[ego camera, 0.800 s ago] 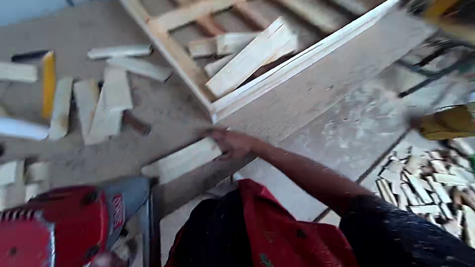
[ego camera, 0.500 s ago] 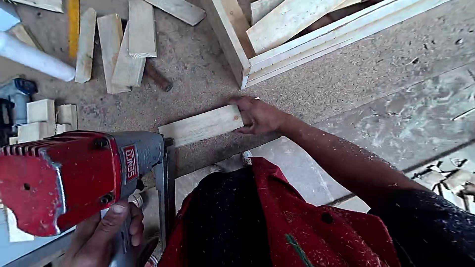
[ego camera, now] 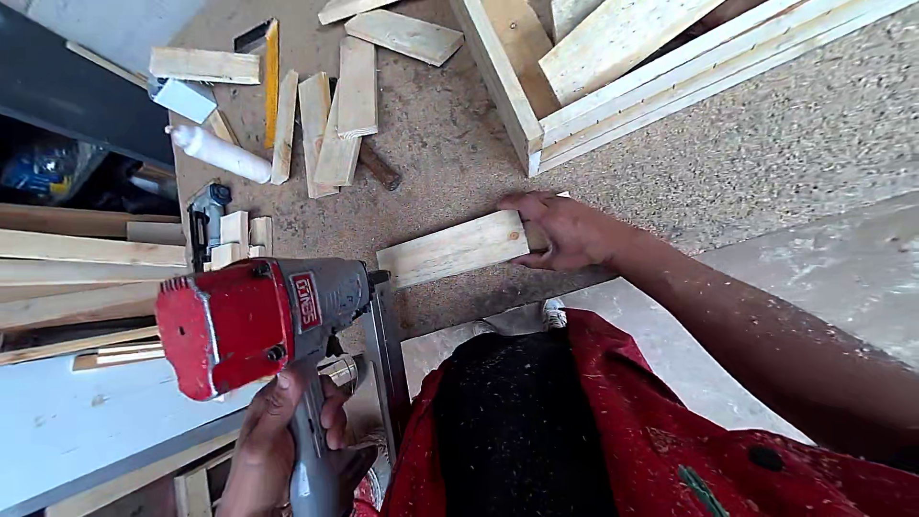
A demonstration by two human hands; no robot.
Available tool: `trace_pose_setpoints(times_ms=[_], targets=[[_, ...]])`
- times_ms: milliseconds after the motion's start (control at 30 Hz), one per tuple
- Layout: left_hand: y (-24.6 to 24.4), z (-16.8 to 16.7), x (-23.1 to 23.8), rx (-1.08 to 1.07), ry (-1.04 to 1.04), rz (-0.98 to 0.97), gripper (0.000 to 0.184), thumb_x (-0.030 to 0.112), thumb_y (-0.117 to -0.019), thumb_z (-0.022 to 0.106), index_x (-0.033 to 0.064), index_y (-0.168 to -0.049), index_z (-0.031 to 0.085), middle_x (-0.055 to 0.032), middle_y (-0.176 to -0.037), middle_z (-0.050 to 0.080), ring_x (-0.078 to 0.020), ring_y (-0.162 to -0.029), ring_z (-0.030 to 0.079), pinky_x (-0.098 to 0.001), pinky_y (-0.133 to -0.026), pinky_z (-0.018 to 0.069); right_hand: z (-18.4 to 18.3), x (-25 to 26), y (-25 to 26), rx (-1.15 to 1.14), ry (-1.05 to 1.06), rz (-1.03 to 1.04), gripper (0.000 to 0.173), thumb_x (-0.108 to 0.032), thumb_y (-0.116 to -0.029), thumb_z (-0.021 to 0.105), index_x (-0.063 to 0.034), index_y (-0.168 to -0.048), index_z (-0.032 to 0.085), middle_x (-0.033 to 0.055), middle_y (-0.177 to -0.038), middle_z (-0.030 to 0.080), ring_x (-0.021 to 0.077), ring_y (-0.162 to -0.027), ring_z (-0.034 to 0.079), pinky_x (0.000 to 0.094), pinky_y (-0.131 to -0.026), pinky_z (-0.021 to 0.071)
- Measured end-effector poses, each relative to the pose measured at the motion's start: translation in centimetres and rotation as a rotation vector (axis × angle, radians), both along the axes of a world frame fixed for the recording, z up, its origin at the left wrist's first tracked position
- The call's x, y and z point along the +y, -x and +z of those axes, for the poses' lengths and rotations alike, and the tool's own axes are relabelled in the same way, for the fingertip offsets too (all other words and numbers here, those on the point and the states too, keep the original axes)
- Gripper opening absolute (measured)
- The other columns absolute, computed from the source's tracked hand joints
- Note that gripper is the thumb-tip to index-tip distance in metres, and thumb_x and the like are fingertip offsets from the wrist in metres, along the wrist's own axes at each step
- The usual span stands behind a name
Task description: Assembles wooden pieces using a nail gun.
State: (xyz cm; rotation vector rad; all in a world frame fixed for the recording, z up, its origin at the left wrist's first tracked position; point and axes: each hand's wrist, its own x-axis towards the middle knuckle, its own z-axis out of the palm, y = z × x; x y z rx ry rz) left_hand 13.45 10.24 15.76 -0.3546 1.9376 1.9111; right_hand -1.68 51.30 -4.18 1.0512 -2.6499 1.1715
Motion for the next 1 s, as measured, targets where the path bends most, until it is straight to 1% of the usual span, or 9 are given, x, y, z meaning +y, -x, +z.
trace_pose_setpoints(times_ms=[67,267,367,500,633,767,833,900,1000], targets=[[0.9,1.3,1.0,-0.011,-0.011,-0.017,0.057,0.061,-0.0997,0.053,0.0068,-0.116,0.063,-0.0099,-0.072,0.062,-0.0222,-0.060,0.067,-0.0391,-0.060,0.0617,-0.1,0.1,0.0,0.009,-0.002,0.007,0.089,-0.042,-0.0725,0.088,-0.0071,-0.144,0.048,0.0146,-0.131,0.065,0.0300,-0.123,0.062,0.0454,-0.110,0.0483],[5.1,1.1,4.3,-0.082,0.116,-0.133,0.050,0.055,-0.1039,0.045,0.0087,-0.105,0.062,-0.0099,-0.068,0.060,-0.0216,-0.058,0.066,-0.0384,-0.060,0.0621,0.1,0.0,0.0,-0.010,-0.017,-0.012,0.088,-0.043,-0.0721,0.088,-0.0084,-0.143,0.050,0.0132,-0.131,0.065,0.0306,-0.124,0.062,0.0466,-0.111,0.0474],[6.2,0.7,4.2,-0.077,0.147,-0.191,0.048,0.052,-0.1039,0.047,0.0071,-0.114,0.062,-0.0089,-0.069,0.060,-0.0201,-0.058,0.065,-0.0365,-0.058,0.0610,-0.1,0.3,0.0,0.009,0.010,-0.016,0.086,-0.043,-0.0715,0.089,-0.0075,-0.141,0.052,0.0121,-0.130,0.066,0.0292,-0.124,0.062,0.0454,-0.112,0.0469],[5.9,2.1,5.5,-0.077,0.144,-0.235,0.056,0.054,-0.1029,0.049,0.0059,-0.130,0.058,-0.0083,-0.073,0.061,-0.0198,-0.059,0.065,-0.0367,-0.057,0.0612,-0.3,0.0,0.2,0.011,0.015,-0.012,0.086,-0.044,-0.0721,0.088,-0.0088,-0.142,0.051,0.0116,-0.131,0.065,0.0292,-0.125,0.061,0.0451,-0.112,0.0461],[4.8,2.7,8.1,-0.147,0.112,-0.198,0.055,0.058,-0.0974,0.059,0.0095,-0.123,0.064,-0.0085,-0.070,0.063,-0.0198,-0.053,0.065,-0.0355,-0.051,0.0597,-0.2,0.2,0.0,-0.029,0.021,-0.035,0.086,-0.042,-0.0715,0.088,-0.0104,-0.142,0.051,0.0102,-0.131,0.065,0.0284,-0.125,0.061,0.0444,-0.112,0.0469],[5.3,1.9,9.1,-0.168,0.165,-0.252,0.050,0.053,-0.1006,0.057,0.0083,-0.124,0.061,-0.0090,-0.072,0.062,-0.0202,-0.055,0.064,-0.0354,-0.050,0.0591,-0.1,0.2,0.1,-0.044,0.038,-0.041,0.090,-0.041,-0.0704,0.090,-0.0099,-0.144,0.049,0.0116,-0.133,0.064,0.0284,-0.126,0.061,0.0438,-0.111,0.0480],[5.5,2.7,9.7,-0.157,0.196,-0.265,0.049,0.055,-0.1001,0.057,0.0095,-0.118,0.063,-0.0093,-0.073,0.062,-0.0211,-0.056,0.065,-0.0358,-0.051,0.0596,-0.1,0.0,0.1,-0.065,0.034,-0.045,0.092,-0.042,-0.0711,0.089,-0.0106,-0.146,0.046,0.0111,-0.134,0.063,0.0279,-0.127,0.060,0.0434,-0.111,0.0480],[6.0,3.1,10.6,-0.125,0.203,-0.279,0.048,0.056,-0.0997,0.057,0.0104,-0.112,0.064,-0.0093,-0.072,0.062,-0.0214,-0.057,0.066,-0.0365,-0.053,0.0602,-0.1,0.1,0.2,-0.085,0.026,-0.055,0.094,-0.042,-0.0713,0.090,-0.0113,-0.148,0.045,0.0104,-0.135,0.063,0.0279,-0.127,0.060,0.0435,-0.111,0.0478],[7.5,1.9,12.0,-0.054,0.188,-0.360,0.048,0.055,-0.1023,0.051,0.0100,-0.114,0.063,-0.0075,-0.074,0.063,-0.0201,-0.061,0.066,-0.0367,-0.059,0.0608,-0.3,0.1,0.0,-0.090,0.039,-0.054,0.095,-0.041,-0.0708,0.090,-0.0113,-0.149,0.043,0.0114,-0.135,0.064,0.0290,-0.128,0.060,0.0442,-0.111,0.0472]])
